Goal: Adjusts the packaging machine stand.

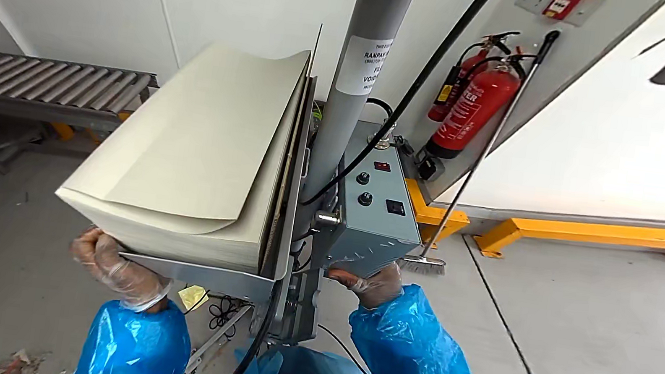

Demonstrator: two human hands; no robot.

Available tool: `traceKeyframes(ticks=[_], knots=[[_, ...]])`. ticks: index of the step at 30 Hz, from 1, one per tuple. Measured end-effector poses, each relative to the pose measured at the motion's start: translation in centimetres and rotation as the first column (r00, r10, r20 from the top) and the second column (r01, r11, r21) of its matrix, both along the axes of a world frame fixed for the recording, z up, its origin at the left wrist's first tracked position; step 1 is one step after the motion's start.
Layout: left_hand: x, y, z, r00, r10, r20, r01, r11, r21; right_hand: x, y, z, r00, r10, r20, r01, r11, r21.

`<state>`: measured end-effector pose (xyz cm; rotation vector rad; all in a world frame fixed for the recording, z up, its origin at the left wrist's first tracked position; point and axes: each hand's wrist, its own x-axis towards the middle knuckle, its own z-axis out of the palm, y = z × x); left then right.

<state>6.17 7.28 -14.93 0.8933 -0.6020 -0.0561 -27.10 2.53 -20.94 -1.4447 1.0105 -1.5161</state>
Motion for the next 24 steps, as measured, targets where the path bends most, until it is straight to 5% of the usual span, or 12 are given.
traceKeyframes(ticks=[5,12,16,24], knots=[[-0.3,-2.0,-0.8,0.999,0.013,0.051,-0.013,1.000,-0.004,-1.0,-2.1,-0.6,0.997,-0.060,-0.057,0.059,0.998,-0.018],[-2.8,-8.1,-0.9,0.981,0.014,0.191,-0.060,0.970,0.235,-3.7,-6.9,-0.1,0.974,-0.190,-0.127,0.194,0.981,0.019],[-4.4,-13.3,0.0,0.969,-0.046,0.244,-0.041,0.940,0.339,-4.9,-10.6,0.4,0.976,-0.206,-0.075,0.206,0.978,0.000],[-7.4,-24.8,1.2,0.982,-0.028,0.188,-0.032,0.952,0.306,-7.1,-18.2,0.1,0.977,-0.213,-0.010,0.212,0.977,-0.027]])
